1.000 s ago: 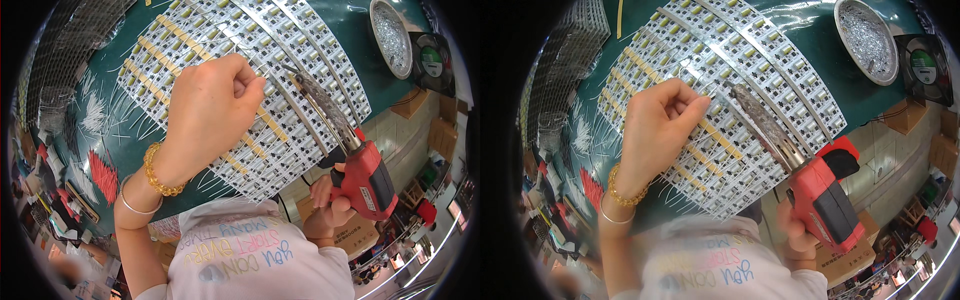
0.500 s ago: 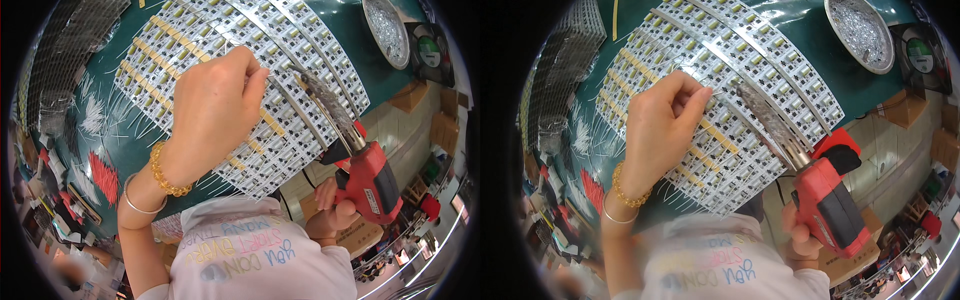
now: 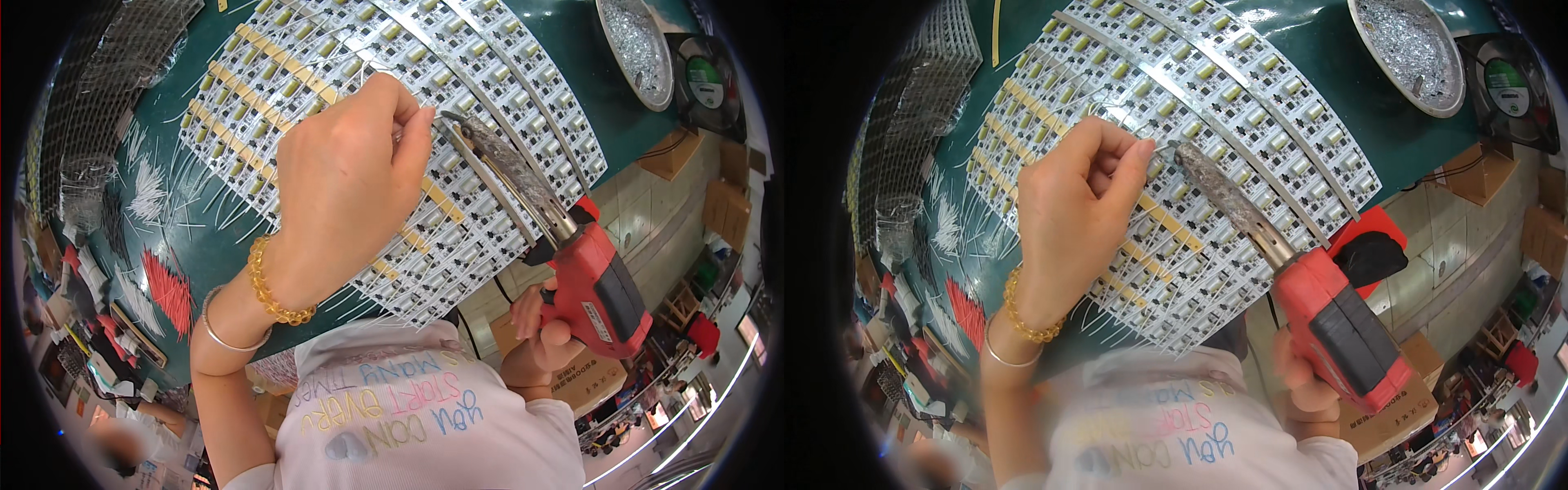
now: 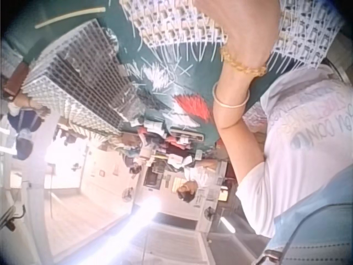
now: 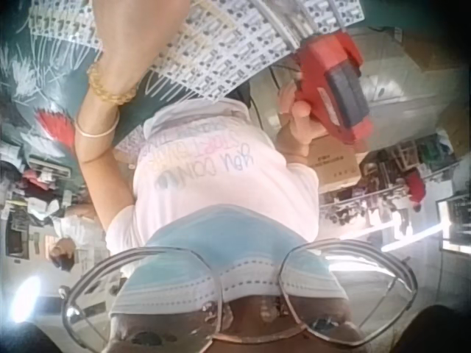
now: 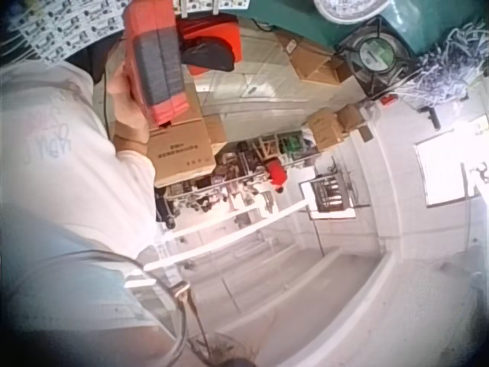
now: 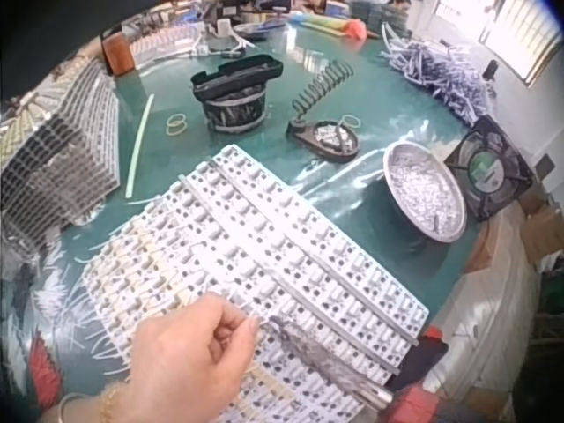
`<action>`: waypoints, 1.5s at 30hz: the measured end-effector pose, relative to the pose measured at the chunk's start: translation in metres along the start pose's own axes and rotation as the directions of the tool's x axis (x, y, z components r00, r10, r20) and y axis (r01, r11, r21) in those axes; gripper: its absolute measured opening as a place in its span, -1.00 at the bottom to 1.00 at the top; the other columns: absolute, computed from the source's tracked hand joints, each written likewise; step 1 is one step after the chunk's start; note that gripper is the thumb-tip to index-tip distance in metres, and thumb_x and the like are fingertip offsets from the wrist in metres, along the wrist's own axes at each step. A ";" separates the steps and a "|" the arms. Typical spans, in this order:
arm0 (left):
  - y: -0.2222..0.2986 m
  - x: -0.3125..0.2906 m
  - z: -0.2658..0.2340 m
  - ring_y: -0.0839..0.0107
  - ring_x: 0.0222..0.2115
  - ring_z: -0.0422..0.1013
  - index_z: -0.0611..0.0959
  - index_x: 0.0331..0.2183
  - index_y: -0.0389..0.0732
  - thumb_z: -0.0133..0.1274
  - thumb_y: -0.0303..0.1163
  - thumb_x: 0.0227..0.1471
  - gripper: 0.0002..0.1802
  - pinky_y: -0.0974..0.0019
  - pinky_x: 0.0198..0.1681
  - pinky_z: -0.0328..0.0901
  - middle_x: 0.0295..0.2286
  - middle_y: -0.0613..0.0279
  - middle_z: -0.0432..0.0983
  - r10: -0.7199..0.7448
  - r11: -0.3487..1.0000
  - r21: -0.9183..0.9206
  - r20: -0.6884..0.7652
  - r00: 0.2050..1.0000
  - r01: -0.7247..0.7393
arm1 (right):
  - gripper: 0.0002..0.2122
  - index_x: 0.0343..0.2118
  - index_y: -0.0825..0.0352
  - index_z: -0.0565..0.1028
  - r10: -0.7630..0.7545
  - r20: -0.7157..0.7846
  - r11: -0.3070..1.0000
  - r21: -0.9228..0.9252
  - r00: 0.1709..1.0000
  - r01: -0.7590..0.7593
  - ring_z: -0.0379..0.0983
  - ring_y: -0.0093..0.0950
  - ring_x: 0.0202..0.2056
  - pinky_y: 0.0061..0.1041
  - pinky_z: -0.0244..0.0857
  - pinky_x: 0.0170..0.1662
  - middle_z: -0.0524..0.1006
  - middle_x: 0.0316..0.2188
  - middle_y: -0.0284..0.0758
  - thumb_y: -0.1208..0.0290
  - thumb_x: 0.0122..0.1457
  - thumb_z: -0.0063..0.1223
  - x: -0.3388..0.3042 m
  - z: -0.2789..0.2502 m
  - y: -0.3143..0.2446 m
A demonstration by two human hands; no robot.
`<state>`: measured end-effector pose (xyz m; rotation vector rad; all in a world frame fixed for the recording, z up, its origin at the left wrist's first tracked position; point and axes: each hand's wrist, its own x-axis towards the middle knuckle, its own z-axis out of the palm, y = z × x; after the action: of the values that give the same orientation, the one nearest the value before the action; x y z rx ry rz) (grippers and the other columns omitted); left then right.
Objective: The person assembles electronic components onto LED light panels and solders them in place with a soldering iron and solder wire.
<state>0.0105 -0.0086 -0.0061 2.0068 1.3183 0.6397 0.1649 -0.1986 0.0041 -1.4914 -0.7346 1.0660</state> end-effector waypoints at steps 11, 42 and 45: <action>0.001 -0.003 0.003 0.70 -0.76 0.20 0.52 -0.55 -0.28 0.13 -0.45 -0.08 -0.86 0.59 -0.68 0.11 -0.75 0.37 0.37 0.047 0.996 0.073 -0.037 0.998 -0.044 | -0.39 -0.15 0.45 0.23 -0.046 -0.002 0.997 0.063 0.999 0.046 0.18 -0.63 -0.79 -0.64 0.08 -0.67 0.26 -0.81 -0.48 -0.07 0.00 0.01 -0.002 -0.004 0.004; 0.006 -0.008 0.005 0.44 -0.73 0.28 0.49 -0.57 -0.24 0.12 -0.48 -0.14 -0.88 0.43 -0.68 0.15 -0.68 0.27 0.38 0.176 0.983 0.074 -0.113 0.978 -0.169 | -0.27 -0.04 0.50 0.15 -0.059 -0.057 0.991 0.116 0.997 0.065 0.19 -0.62 -0.79 -0.61 0.15 -0.65 0.25 -0.83 -0.50 -0.14 -0.01 -0.02 -0.005 -0.007 0.007; 0.007 -0.011 0.005 0.59 -0.73 0.23 0.53 -0.55 -0.27 0.14 -0.50 -0.13 -0.90 0.54 -0.67 0.13 -0.69 0.30 0.37 0.137 0.989 0.058 -0.047 0.989 -0.134 | -0.27 -0.05 0.50 0.17 -0.047 0.038 0.999 0.022 0.998 0.046 0.19 -0.62 -0.79 -0.61 0.12 -0.66 0.26 -0.83 -0.49 -0.15 -0.01 -0.02 -0.006 -0.010 0.008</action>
<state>0.0143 -0.0218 -0.0047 2.1517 1.2491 0.7289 0.1706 -0.2091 -0.0023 -1.4326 -0.7789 1.0665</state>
